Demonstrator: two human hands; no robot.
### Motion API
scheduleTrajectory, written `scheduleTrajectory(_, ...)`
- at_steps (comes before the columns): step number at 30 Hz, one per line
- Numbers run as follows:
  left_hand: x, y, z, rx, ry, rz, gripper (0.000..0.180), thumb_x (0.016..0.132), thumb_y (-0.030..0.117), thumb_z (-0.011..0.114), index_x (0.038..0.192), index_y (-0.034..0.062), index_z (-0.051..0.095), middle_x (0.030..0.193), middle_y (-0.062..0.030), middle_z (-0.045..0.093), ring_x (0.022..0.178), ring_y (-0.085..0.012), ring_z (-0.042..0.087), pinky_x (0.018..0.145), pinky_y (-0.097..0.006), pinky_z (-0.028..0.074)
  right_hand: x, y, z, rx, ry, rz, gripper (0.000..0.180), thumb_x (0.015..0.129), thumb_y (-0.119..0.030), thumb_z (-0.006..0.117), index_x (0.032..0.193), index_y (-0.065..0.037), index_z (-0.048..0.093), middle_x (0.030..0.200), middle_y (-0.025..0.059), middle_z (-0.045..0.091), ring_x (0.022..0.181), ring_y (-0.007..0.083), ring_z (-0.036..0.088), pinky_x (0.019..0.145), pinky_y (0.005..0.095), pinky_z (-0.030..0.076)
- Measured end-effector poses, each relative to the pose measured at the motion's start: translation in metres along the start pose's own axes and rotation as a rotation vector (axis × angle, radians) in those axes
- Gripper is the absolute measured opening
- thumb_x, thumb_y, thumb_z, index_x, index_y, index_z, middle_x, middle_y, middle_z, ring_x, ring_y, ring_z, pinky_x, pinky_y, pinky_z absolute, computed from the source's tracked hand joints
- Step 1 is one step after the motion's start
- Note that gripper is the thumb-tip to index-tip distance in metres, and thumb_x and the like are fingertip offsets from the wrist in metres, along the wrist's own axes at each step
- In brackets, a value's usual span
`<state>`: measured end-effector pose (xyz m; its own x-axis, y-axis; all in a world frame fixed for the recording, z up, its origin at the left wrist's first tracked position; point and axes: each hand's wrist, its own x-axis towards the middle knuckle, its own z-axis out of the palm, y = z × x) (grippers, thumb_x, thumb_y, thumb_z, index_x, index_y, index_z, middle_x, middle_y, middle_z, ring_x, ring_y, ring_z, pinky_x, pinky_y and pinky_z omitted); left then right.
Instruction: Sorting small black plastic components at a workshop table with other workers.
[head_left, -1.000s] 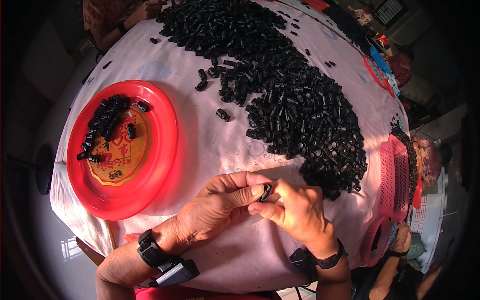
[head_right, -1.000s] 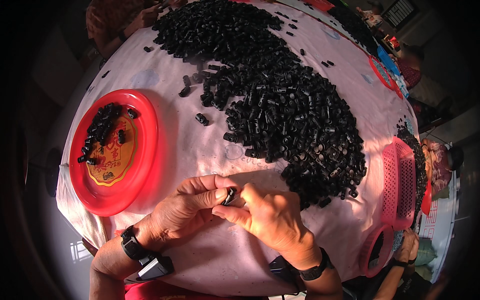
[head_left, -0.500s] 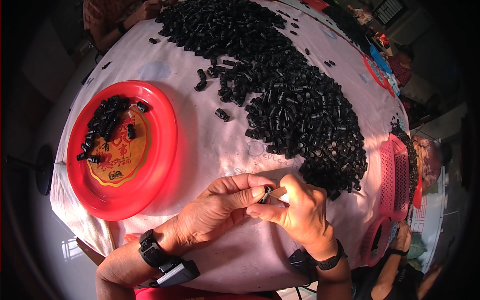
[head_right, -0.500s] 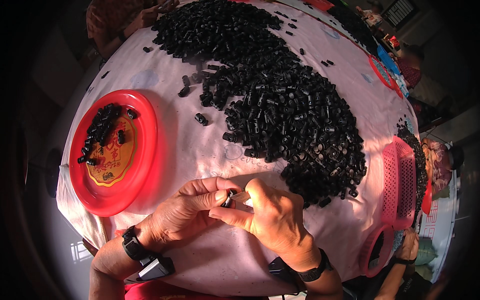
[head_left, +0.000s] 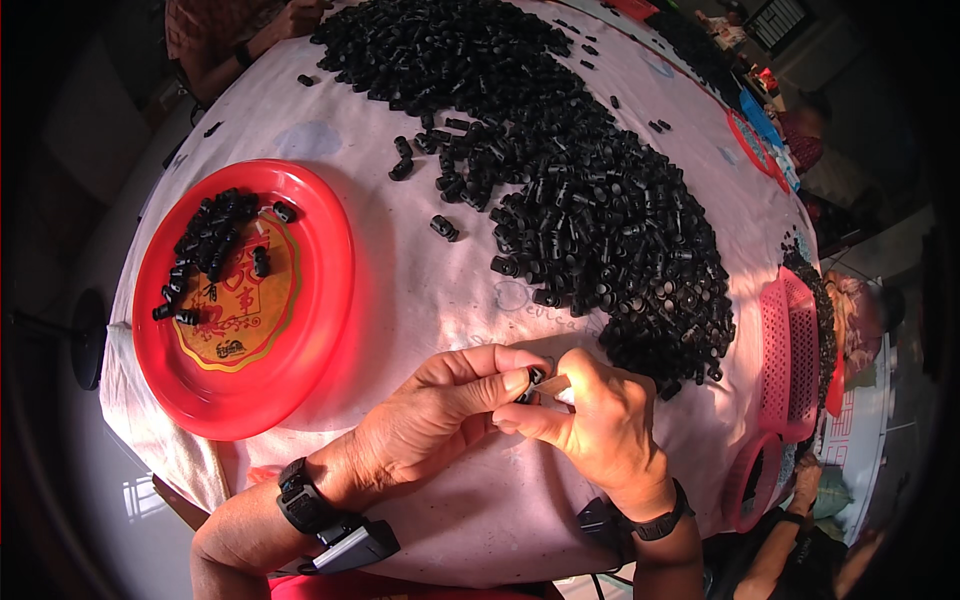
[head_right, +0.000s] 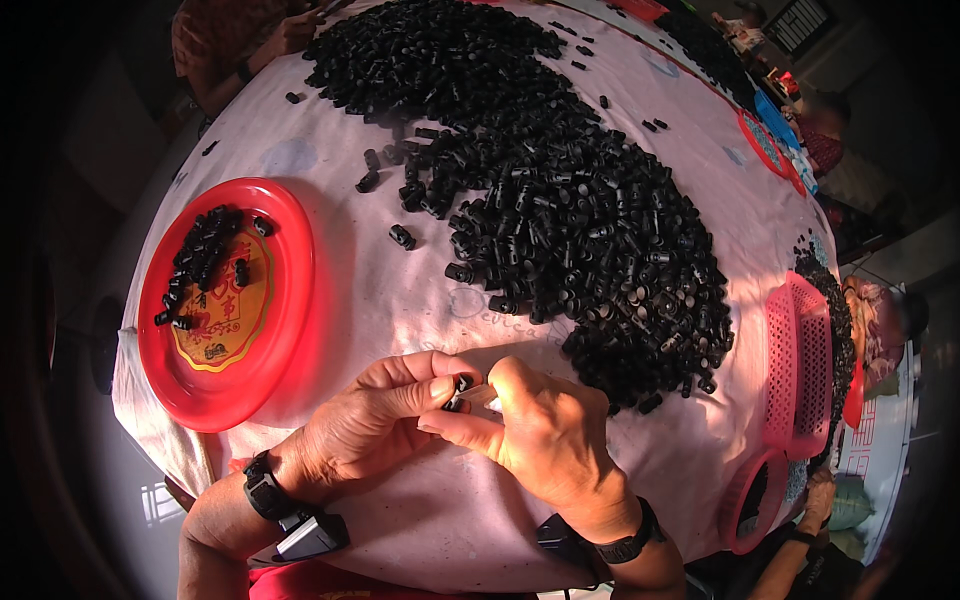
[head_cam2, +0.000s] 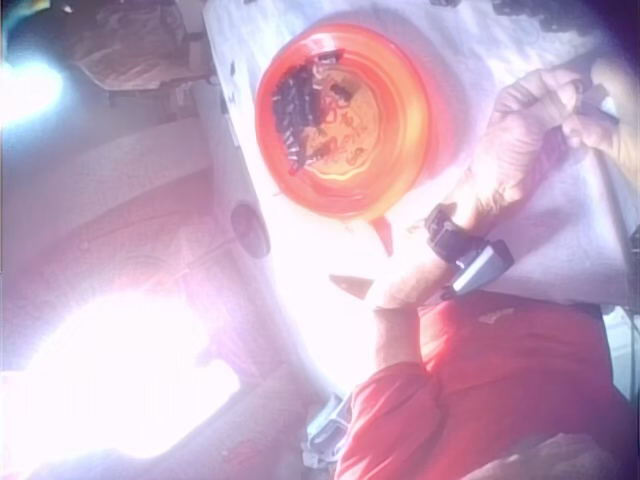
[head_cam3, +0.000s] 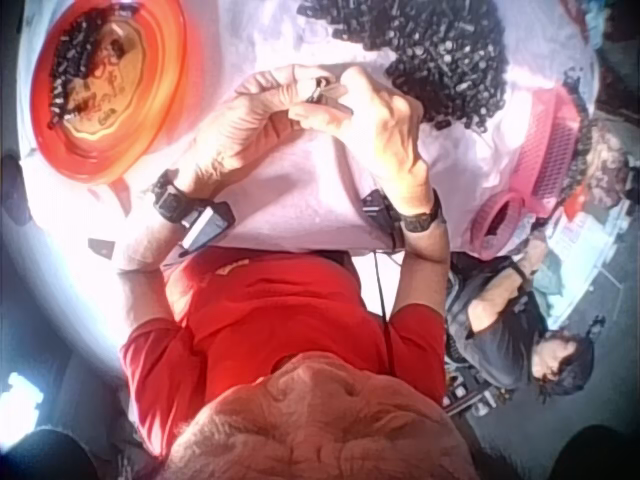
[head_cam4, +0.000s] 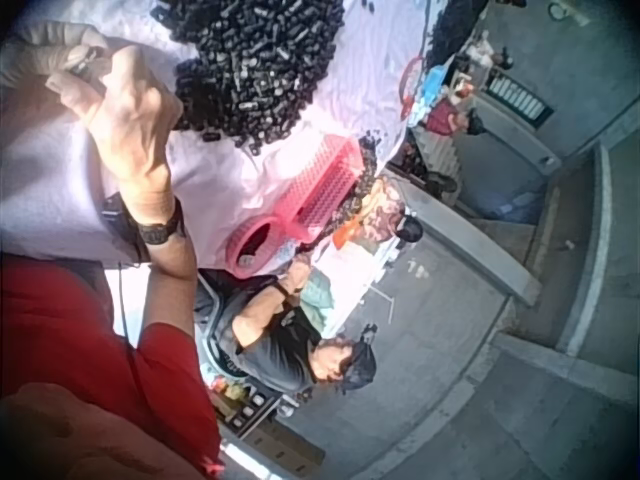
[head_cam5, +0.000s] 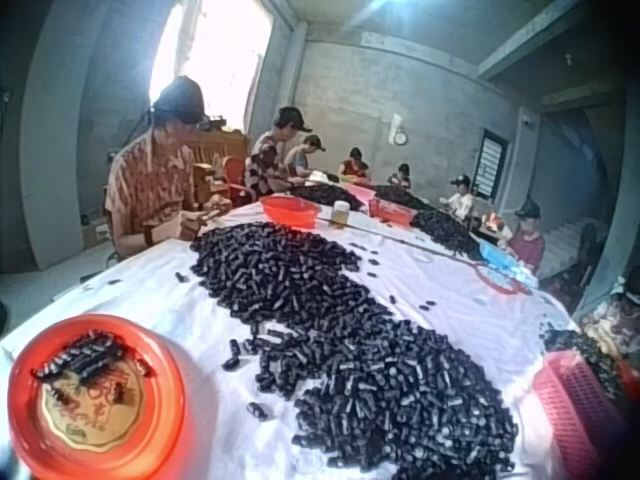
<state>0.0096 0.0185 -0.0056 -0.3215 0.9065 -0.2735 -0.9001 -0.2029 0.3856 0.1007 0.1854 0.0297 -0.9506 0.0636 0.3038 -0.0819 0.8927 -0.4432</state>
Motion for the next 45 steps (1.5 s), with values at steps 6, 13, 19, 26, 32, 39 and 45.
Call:
scheduleTrajectory(6,0.001,0.000,-0.001,-0.011,0.011,-0.017,0.031,0.096,0.016,0.066,0.123,-0.0004,0.062,0.116,-0.0086,0.068,0.105,-0.0159,0.065,0.098,-0.033,0.051,0.000,0.001,0.000,-0.010,-0.027,-0.003,0.047,0.079,-0.045,0.081,0.077,-0.005,0.056,0.064,0.0059,0.067,0.057,0.0238,0.069,0.051,0.0341,0.053)
scheduleTrajectory(13,-0.001,0.000,0.006,-0.029,-0.011,0.050,0.026,0.097,0.016,0.065,0.119,0.0020,0.063,0.109,-0.0047,0.067,0.103,-0.0154,0.064,0.097,-0.033,0.050,0.000,0.001,-0.001,0.044,0.057,-0.077,0.040,0.080,-0.041,0.083,0.080,-0.009,0.058,0.064,0.0029,0.068,0.055,0.0207,0.068,0.047,0.0315,0.052)
scheduleTrajectory(19,0.001,-0.003,-0.001,-0.061,-0.013,0.104,0.023,0.098,0.017,0.064,0.117,0.0046,0.063,0.106,-0.0022,0.067,0.103,-0.0164,0.065,0.097,-0.034,0.051,0.001,-0.004,-0.001,0.205,0.090,-0.045,0.031,0.079,-0.017,0.085,0.099,-0.006,0.063,0.078,0.0050,0.073,0.065,0.0192,0.073,0.054,0.0290,0.055)
scheduleTrajectory(26,0.000,0.004,-0.002,0.012,0.000,0.015,0.025,0.102,0.026,0.060,0.116,0.0058,0.063,0.109,-0.0022,0.066,0.100,-0.0103,0.062,0.088,-0.025,0.051,0.004,0.000,-0.006,0.131,0.078,-0.151,0.030,0.078,-0.006,0.082,0.105,-0.006,0.069,0.083,0.0052,0.074,0.067,0.0174,0.073,0.056,0.0279,0.057)
scheduleTrajectory(32,-0.001,0.004,-0.002,0.021,0.061,0.039,0.024,0.099,0.017,0.063,0.119,0.0034,0.064,0.104,-0.0046,0.068,0.091,-0.0133,0.063,0.084,-0.028,0.052,0.004,0.000,-0.010,0.381,0.005,-0.048,0.040,0.081,-0.001,0.079,0.118,-0.001,0.065,0.095,0.0091,0.076,0.072,0.0154,0.075,0.059,0.0255,0.059)
scheduleTrajectory(39,-0.002,0.005,-0.001,-0.050,0.035,0.047,0.026,0.097,0.011,0.064,0.122,0.0013,0.063,0.109,-0.0067,0.068,0.092,-0.0133,0.064,0.085,-0.028,0.053,0.004,-0.001,-0.009,0.495,-0.009,-0.026,0.039,0.085,-0.002,0.076,0.122,0.002,0.062,0.103,0.0109,0.075,0.076,0.0134,0.075,0.063,0.0235,0.059)
scheduleTrajectory(45,-0.002,0.007,-0.003,-0.050,0.003,-0.060,0.027,0.098,0.010,0.063,0.123,-0.0001,0.063,0.110,-0.0070,0.068,0.095,-0.0143,0.066,0.085,-0.030,0.054,0.001,0.001,-0.008,0.549,-0.027,0.024,0.039,0.084,-0.006,0.080,0.117,0.003,0.063,0.098,0.0099,0.076,0.071,0.0133,0.074,0.060,0.0246,0.059)
